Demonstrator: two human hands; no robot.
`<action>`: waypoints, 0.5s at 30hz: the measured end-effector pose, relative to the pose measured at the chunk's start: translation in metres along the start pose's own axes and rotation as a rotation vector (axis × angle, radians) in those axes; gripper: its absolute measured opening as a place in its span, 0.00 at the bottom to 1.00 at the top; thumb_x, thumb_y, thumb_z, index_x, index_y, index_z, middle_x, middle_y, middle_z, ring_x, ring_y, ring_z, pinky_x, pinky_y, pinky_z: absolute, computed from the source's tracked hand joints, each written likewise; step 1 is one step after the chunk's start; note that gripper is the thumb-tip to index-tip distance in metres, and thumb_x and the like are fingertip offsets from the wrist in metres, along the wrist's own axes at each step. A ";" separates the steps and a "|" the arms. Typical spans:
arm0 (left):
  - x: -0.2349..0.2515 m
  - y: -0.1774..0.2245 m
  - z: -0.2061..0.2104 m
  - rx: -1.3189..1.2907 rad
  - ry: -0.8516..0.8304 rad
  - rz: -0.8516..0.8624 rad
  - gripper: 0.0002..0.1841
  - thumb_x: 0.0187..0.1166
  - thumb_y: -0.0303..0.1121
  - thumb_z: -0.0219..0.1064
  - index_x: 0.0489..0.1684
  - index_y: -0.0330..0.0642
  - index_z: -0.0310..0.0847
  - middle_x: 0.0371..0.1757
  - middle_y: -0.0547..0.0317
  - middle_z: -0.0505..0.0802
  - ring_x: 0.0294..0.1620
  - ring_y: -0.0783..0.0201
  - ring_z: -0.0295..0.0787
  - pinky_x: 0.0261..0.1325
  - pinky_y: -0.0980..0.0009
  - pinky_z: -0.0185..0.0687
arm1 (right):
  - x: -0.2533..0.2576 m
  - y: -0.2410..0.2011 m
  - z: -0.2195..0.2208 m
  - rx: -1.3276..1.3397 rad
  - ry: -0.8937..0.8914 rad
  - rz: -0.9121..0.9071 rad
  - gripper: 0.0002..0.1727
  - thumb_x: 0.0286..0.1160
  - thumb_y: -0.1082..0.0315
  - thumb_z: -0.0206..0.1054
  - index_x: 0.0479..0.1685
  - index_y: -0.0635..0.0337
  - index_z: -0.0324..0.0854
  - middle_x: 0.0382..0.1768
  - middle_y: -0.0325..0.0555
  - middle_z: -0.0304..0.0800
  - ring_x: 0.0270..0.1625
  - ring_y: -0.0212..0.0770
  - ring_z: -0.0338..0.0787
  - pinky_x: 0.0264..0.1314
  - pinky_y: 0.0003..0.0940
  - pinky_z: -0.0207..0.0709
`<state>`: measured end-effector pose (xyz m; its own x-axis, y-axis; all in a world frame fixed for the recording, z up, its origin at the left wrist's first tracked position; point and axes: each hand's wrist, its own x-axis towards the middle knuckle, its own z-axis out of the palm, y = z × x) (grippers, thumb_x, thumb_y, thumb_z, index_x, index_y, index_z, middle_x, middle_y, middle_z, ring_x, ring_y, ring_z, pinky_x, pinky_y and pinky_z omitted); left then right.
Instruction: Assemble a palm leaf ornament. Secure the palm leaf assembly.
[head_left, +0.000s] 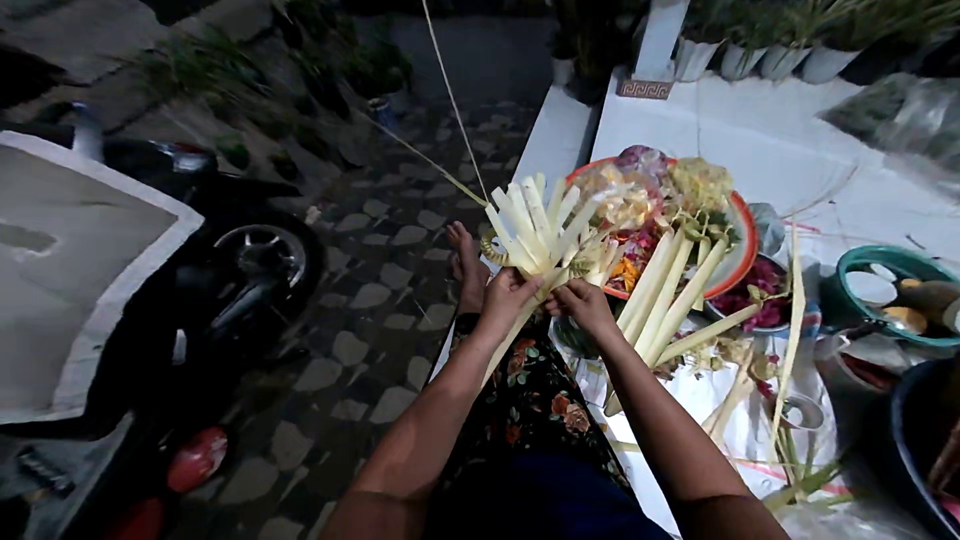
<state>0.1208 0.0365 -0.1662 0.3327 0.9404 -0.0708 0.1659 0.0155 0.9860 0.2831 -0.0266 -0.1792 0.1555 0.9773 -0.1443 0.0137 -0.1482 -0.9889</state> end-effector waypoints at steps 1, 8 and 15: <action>0.000 -0.001 0.001 -0.003 -0.016 -0.022 0.22 0.78 0.35 0.75 0.65 0.34 0.77 0.52 0.50 0.92 0.51 0.61 0.91 0.55 0.61 0.88 | 0.001 0.002 -0.001 -0.004 0.022 -0.002 0.13 0.90 0.69 0.58 0.48 0.71 0.84 0.39 0.51 0.95 0.40 0.38 0.96 0.50 0.35 0.92; -0.001 -0.002 0.008 -0.001 -0.080 -0.121 0.18 0.77 0.32 0.75 0.61 0.33 0.80 0.49 0.50 0.92 0.45 0.62 0.92 0.51 0.63 0.90 | 0.008 0.014 -0.009 0.029 0.097 -0.041 0.12 0.89 0.67 0.61 0.46 0.67 0.87 0.36 0.50 0.95 0.36 0.41 0.96 0.47 0.39 0.92; -0.001 -0.007 0.011 0.035 -0.129 -0.149 0.20 0.78 0.33 0.75 0.63 0.31 0.79 0.49 0.48 0.92 0.45 0.61 0.91 0.50 0.63 0.89 | 0.005 0.016 -0.010 0.037 0.134 -0.037 0.12 0.88 0.68 0.62 0.43 0.68 0.87 0.33 0.50 0.96 0.35 0.40 0.97 0.46 0.37 0.93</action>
<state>0.1291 0.0315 -0.1747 0.4176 0.8775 -0.2360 0.2537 0.1367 0.9576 0.2943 -0.0260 -0.1955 0.2861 0.9525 -0.1042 -0.0138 -0.1046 -0.9944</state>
